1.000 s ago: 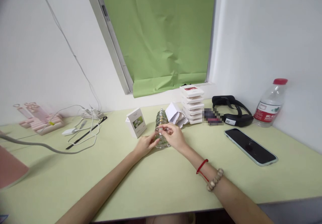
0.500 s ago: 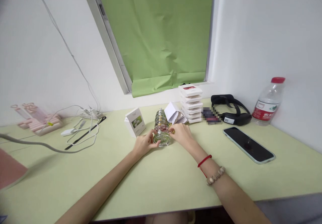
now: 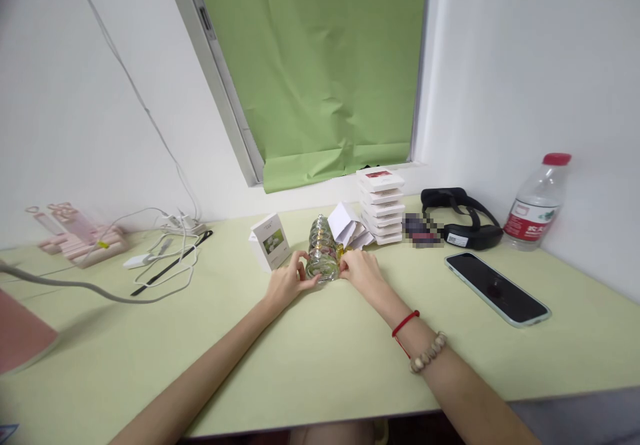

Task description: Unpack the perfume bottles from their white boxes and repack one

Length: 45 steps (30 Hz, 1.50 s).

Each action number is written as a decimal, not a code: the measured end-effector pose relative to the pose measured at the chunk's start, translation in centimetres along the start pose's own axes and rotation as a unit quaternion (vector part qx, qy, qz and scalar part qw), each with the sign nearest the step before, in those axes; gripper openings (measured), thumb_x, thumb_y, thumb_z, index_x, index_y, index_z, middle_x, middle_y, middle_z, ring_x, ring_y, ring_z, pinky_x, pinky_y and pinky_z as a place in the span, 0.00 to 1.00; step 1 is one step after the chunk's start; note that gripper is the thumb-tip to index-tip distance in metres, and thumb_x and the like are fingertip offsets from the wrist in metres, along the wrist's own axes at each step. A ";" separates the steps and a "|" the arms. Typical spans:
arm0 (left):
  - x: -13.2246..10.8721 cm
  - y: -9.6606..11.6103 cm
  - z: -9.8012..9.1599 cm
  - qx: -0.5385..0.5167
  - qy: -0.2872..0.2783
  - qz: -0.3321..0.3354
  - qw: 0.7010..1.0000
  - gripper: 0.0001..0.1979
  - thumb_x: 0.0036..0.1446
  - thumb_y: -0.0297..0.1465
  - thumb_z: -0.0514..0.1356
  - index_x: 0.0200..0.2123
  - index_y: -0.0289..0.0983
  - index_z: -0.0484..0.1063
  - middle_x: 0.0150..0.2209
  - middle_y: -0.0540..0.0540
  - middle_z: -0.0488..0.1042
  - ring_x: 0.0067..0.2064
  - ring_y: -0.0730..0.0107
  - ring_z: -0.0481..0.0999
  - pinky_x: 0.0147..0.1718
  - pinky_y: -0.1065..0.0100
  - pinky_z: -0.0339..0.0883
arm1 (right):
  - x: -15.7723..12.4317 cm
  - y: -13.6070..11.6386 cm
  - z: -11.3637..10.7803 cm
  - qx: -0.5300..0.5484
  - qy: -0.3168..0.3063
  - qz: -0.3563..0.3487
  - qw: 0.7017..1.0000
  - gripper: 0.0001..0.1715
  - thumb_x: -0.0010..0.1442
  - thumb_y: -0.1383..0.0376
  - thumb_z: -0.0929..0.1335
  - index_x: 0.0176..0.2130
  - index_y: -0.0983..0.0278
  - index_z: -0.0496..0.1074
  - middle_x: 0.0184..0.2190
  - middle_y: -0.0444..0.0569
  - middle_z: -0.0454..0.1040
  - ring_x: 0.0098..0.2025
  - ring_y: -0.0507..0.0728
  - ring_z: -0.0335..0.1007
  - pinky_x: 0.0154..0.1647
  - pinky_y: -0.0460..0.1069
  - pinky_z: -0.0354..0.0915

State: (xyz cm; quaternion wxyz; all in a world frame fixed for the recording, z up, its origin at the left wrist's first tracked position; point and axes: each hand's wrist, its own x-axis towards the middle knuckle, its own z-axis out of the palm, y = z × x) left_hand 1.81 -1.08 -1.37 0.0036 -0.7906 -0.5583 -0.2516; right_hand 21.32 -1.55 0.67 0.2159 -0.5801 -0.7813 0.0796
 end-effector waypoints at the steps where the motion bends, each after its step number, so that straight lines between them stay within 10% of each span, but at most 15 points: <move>1: 0.0 0.0 0.0 -0.004 -0.001 -0.003 1.000 0.24 0.45 0.49 0.55 0.41 0.39 0.59 0.20 0.56 0.70 0.21 0.73 0.69 0.20 0.74 0.53 | 0.0 0.0 0.0 0.000 0.000 -0.001 1.000 0.02 0.47 0.66 0.69 0.26 0.60 0.74 0.28 0.44 0.76 0.32 0.53 0.69 0.27 0.44 0.53; 17: 0.3 -0.1 -0.4 0.073 -0.046 -0.063 0.994 0.25 0.47 0.55 0.49 0.26 0.39 0.67 0.22 0.51 0.72 0.25 0.69 0.71 0.22 0.72 0.51 | 0.0 -0.3 0.3 -0.021 0.027 -0.015 0.999 0.09 0.46 0.61 0.70 0.32 0.61 0.72 0.32 0.44 0.75 0.35 0.53 0.70 0.26 0.44 0.51; 28: 0.2 0.0 -0.6 0.090 -0.080 -0.040 0.992 0.23 0.50 0.52 0.48 0.30 0.38 0.68 0.23 0.50 0.73 0.27 0.69 0.72 0.22 0.72 0.51 | -0.2 -0.9 0.2 -0.031 0.030 -0.002 0.999 0.23 0.48 0.45 0.64 0.25 0.61 0.71 0.25 0.46 0.74 0.30 0.54 0.69 0.26 0.45 0.51; 39: 0.5 0.0 -0.7 0.129 -0.110 -0.031 0.985 0.27 0.51 0.55 0.45 0.31 0.38 0.69 0.25 0.46 0.73 0.28 0.64 0.72 0.23 0.71 0.51 | -0.2 -1.2 0.8 0.036 0.124 0.039 0.991 0.33 0.42 0.45 0.68 0.45 0.57 0.67 0.34 0.46 0.76 0.37 0.57 0.71 0.32 0.47 0.59; 45: 0.3 0.4 -0.4 0.140 -0.097 -0.058 0.984 0.29 0.50 0.55 0.45 0.40 0.37 0.66 0.26 0.45 0.74 0.30 0.61 0.73 0.24 0.70 0.54 | -0.2 -1.2 1.1 0.048 0.103 0.013 0.993 0.22 0.47 0.47 0.66 0.39 0.55 0.72 0.29 0.43 0.76 0.31 0.54 0.71 0.27 0.45 0.56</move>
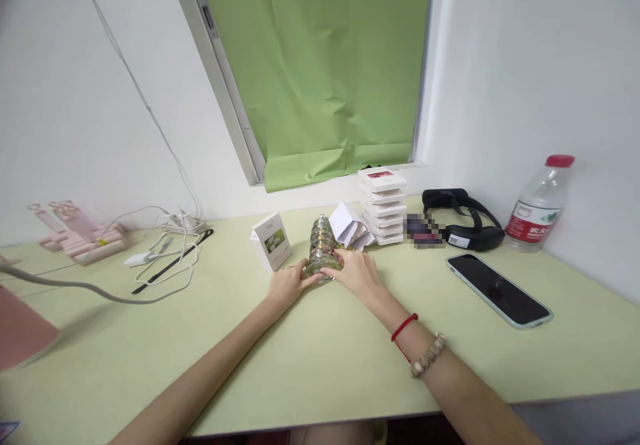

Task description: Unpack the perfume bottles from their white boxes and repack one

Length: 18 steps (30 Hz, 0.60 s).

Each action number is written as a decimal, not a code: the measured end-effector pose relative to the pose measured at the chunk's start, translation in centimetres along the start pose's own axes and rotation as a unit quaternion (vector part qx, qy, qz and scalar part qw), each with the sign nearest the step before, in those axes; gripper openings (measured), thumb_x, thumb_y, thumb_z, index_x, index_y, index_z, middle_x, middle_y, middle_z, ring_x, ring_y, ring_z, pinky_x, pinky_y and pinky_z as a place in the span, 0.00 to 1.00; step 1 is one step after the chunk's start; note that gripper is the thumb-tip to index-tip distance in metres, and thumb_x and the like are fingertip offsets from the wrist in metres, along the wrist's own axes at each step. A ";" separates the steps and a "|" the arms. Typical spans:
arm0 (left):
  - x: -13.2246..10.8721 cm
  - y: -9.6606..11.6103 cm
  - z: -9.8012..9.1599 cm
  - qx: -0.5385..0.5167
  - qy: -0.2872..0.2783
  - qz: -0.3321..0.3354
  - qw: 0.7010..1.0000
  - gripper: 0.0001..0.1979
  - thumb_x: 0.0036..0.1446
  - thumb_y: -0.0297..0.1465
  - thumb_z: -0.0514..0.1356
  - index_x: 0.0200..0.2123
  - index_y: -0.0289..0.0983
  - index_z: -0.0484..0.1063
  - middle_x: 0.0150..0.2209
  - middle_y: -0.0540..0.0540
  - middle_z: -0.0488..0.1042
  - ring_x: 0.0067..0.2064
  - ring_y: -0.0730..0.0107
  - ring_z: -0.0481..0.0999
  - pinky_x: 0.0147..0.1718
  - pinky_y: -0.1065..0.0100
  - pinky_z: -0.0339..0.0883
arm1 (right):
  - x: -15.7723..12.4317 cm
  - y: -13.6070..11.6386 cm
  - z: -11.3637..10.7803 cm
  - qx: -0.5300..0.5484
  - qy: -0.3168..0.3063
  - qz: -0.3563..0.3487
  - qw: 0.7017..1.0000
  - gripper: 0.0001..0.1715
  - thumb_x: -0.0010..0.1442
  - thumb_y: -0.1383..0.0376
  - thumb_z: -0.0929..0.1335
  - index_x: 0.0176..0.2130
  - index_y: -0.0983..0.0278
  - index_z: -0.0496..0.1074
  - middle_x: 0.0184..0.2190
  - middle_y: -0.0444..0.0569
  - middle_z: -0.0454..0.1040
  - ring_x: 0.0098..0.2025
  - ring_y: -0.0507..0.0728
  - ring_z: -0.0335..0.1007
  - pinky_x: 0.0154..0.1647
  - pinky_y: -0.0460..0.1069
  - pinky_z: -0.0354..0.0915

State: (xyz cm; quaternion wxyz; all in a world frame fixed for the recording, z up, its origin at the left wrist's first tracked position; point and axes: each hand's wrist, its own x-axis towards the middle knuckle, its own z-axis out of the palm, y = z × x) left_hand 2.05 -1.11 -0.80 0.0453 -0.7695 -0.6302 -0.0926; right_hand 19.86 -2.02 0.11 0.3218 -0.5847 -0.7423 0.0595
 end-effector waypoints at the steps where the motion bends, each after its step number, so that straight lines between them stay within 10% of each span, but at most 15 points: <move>1: 0.0 0.0 0.0 0.006 -0.001 -0.001 1.000 0.30 0.50 0.55 0.45 0.42 0.37 0.65 0.26 0.45 0.74 0.30 0.60 0.74 0.24 0.70 0.55 | 0.0 0.0 0.0 0.004 0.001 -0.001 1.000 0.21 0.48 0.48 0.66 0.38 0.56 0.73 0.29 0.43 0.76 0.30 0.54 0.70 0.27 0.45 0.55; 18: 0.1 -0.2 0.3 -0.033 -0.009 0.004 0.999 0.26 0.50 0.54 0.46 0.39 0.39 0.64 0.27 0.46 0.74 0.31 0.62 0.74 0.24 0.71 0.54 | 0.3 0.4 -0.1 0.026 -0.001 -0.001 1.000 0.21 0.46 0.51 0.68 0.40 0.55 0.73 0.27 0.41 0.76 0.30 0.53 0.70 0.26 0.44 0.55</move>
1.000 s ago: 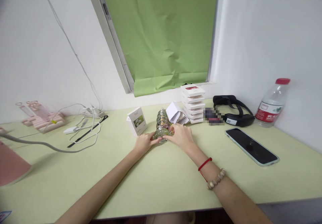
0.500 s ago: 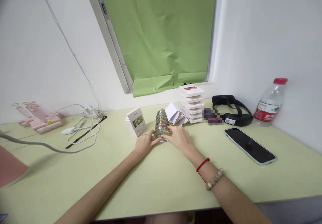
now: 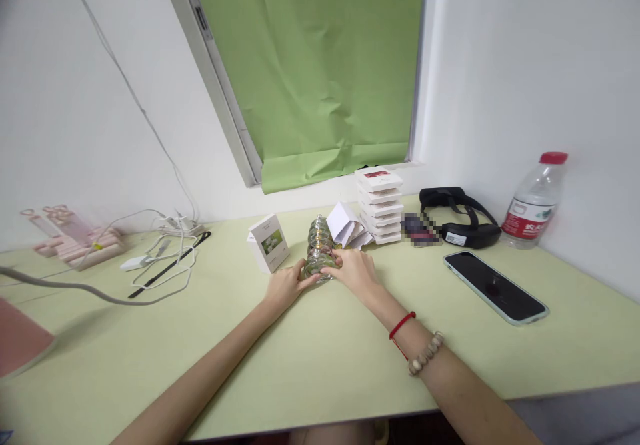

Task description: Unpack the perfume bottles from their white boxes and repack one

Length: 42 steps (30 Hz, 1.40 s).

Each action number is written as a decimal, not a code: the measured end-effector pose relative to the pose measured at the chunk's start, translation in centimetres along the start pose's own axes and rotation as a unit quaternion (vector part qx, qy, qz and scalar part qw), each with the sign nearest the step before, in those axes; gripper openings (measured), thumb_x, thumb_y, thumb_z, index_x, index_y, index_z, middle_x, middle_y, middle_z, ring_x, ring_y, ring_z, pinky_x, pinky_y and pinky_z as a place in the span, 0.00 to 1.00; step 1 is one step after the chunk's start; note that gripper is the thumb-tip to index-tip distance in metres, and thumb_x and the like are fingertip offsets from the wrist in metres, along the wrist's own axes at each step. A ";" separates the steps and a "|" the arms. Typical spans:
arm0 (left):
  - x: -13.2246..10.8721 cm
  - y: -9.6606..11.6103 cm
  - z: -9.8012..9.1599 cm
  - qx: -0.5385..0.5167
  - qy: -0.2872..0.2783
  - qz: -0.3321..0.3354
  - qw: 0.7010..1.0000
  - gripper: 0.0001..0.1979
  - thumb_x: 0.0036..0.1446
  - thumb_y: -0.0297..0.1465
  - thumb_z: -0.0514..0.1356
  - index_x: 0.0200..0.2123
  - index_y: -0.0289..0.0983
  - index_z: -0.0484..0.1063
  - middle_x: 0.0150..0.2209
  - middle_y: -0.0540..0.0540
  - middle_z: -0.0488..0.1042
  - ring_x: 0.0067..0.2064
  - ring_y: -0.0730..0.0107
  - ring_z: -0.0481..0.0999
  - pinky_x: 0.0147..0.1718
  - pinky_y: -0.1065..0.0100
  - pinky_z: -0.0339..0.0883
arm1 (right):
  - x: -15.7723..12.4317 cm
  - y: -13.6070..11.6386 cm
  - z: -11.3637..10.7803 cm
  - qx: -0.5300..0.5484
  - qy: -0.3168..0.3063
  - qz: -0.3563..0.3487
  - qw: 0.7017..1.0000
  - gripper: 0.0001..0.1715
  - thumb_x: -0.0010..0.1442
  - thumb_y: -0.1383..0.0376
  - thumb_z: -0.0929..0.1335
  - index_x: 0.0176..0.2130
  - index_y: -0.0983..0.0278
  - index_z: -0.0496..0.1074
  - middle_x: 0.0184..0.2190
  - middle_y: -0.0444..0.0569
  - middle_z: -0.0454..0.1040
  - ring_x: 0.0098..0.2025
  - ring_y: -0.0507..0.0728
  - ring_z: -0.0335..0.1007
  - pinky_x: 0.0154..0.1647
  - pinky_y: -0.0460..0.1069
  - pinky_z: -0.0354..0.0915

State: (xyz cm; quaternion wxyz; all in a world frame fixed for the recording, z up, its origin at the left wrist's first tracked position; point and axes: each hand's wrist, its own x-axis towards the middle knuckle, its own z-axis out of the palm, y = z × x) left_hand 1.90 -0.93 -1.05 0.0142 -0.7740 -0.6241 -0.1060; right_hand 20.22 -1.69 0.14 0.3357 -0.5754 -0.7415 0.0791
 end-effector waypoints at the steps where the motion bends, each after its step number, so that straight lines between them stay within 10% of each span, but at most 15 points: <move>1: 0.0 0.0 0.0 0.000 -0.001 -0.002 1.000 0.27 0.50 0.54 0.46 0.39 0.39 0.64 0.27 0.46 0.74 0.32 0.62 0.74 0.24 0.70 0.54 | 0.0 0.0 0.0 -0.001 -0.002 -0.001 1.000 0.21 0.46 0.51 0.68 0.40 0.55 0.73 0.27 0.41 0.76 0.30 0.53 0.70 0.26 0.44 0.55; 42: -0.1 -0.3 -0.1 -0.055 0.023 0.004 0.998 0.31 0.45 0.57 0.48 0.43 0.40 0.61 0.24 0.50 0.72 0.28 0.65 0.73 0.22 0.71 0.54 | 0.0 0.0 0.2 -0.052 -0.032 -0.017 0.998 0.34 0.47 0.49 0.68 0.52 0.56 0.64 0.38 0.48 0.75 0.37 0.58 0.71 0.32 0.46 0.60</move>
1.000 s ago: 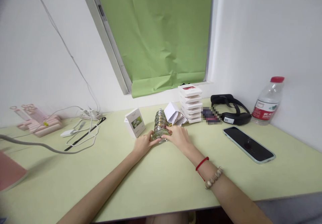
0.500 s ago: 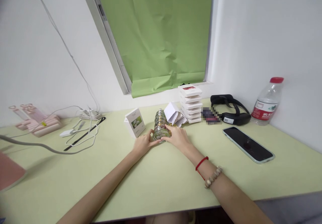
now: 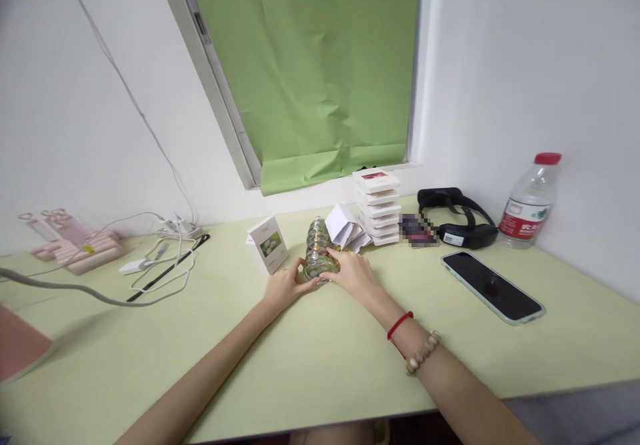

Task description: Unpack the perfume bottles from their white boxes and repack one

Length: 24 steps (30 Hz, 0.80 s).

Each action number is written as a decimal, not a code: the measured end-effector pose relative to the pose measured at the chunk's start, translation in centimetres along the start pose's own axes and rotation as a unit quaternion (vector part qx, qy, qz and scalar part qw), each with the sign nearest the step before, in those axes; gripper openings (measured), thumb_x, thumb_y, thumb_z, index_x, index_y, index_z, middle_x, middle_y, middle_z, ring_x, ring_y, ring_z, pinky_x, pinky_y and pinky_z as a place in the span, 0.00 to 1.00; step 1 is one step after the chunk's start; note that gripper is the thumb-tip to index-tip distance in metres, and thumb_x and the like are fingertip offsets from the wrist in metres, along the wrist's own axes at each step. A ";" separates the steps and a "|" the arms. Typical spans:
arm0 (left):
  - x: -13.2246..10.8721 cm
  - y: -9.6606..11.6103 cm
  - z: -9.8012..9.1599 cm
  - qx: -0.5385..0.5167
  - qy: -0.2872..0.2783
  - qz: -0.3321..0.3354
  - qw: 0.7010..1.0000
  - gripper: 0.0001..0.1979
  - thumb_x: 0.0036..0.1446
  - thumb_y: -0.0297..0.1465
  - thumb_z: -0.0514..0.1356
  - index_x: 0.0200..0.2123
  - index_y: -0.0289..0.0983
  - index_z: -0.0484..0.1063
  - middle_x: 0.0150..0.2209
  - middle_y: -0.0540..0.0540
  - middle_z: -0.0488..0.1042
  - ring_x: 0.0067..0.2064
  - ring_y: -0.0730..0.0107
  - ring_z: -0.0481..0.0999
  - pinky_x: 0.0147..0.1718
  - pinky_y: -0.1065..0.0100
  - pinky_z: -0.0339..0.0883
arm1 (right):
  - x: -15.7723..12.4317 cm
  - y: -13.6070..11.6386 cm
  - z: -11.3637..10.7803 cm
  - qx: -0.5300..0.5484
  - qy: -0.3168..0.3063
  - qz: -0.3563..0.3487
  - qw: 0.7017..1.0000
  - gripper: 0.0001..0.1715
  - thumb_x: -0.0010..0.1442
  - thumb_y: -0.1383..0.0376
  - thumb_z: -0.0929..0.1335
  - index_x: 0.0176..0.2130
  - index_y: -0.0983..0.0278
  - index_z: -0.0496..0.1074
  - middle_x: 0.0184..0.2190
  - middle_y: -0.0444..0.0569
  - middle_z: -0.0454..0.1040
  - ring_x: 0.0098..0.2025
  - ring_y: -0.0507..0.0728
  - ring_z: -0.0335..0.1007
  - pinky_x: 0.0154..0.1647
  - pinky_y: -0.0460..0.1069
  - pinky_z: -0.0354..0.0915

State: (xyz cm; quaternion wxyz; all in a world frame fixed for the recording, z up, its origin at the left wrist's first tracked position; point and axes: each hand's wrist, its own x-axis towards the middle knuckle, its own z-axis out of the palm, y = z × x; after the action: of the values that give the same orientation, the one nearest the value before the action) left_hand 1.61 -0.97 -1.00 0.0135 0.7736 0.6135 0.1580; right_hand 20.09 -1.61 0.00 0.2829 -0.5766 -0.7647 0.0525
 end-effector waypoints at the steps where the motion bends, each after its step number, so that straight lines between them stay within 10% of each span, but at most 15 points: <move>1: -0.1 0.1 -0.1 0.003 0.003 -0.001 1.000 0.31 0.45 0.57 0.48 0.43 0.40 0.62 0.24 0.50 0.73 0.28 0.65 0.73 0.22 0.71 0.54 | 0.0 0.0 -0.1 -0.003 -0.002 0.001 1.000 0.34 0.47 0.49 0.68 0.52 0.55 0.64 0.38 0.48 0.75 0.38 0.58 0.71 0.31 0.46 0.60; 24: -0.1 -0.2 -0.4 0.033 -0.013 0.067 0.997 0.30 0.51 0.55 0.43 0.18 0.37 0.67 0.20 0.47 0.72 0.22 0.70 0.67 0.21 0.70 0.47 | 0.9 3.3 -1.5 0.041 -0.041 0.001 0.998 0.06 0.43 0.63 0.70 0.25 0.63 0.70 0.25 0.41 0.72 0.27 0.49 0.64 0.24 0.43 0.50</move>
State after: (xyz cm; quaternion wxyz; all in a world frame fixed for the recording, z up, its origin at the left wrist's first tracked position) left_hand 1.28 -1.12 -0.73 -0.0143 0.8149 0.5651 0.1280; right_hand 23.50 -0.05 0.21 0.2744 -0.5626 -0.7725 0.1073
